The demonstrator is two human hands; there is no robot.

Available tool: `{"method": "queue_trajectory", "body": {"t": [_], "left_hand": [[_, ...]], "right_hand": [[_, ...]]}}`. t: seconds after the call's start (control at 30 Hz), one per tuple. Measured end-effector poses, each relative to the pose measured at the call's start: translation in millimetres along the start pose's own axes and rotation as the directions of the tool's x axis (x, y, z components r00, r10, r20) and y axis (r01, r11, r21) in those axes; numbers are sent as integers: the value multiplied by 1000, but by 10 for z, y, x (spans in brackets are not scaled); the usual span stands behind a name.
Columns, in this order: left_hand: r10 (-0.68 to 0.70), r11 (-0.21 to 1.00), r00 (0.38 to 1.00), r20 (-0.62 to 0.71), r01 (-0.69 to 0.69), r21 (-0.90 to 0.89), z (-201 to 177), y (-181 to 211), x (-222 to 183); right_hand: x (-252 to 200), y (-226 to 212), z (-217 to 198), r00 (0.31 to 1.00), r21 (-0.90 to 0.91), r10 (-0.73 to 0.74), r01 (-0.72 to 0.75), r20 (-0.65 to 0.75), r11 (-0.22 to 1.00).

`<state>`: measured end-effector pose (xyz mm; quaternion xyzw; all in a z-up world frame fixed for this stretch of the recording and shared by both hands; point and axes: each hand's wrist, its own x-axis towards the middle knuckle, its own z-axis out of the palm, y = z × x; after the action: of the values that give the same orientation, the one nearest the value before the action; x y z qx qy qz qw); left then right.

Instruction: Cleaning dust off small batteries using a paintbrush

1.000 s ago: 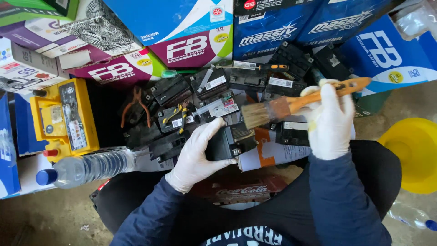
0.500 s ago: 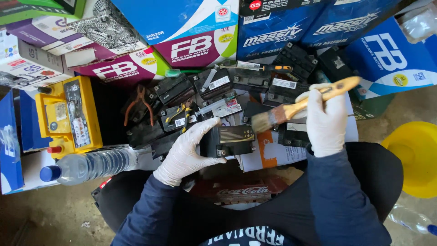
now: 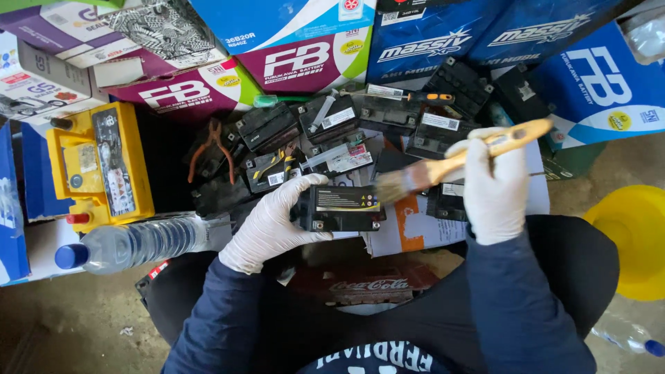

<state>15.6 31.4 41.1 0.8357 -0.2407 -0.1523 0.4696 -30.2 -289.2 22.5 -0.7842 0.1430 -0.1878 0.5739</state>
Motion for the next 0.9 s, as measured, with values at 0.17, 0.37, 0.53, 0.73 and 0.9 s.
{"method": "queue_trajectory", "body": {"t": [0.17,0.37,0.53,0.73,0.9], "left_hand": [[-84,995,992,90,88,-42,-84,60,12],[-9,988,991,133,29,-152,55,-106,34],[-64,985,995,79,75,-156,158,-73,85],[-95,991,989,113,105,-85,115,-42,84],[-73,991,984,160,54,122,59,48,100]], "right_hand": [[48,77,-156,993,-87,-104,100,-48,991],[-40,-147,-6,989,206,-40,69,-141,976],[-119,-134,111,999,181,21,-15,-29,983],[-39,-80,-138,968,-62,-249,250,26,966],[66,122,-262,943,-204,-329,311,-58,928]]}}
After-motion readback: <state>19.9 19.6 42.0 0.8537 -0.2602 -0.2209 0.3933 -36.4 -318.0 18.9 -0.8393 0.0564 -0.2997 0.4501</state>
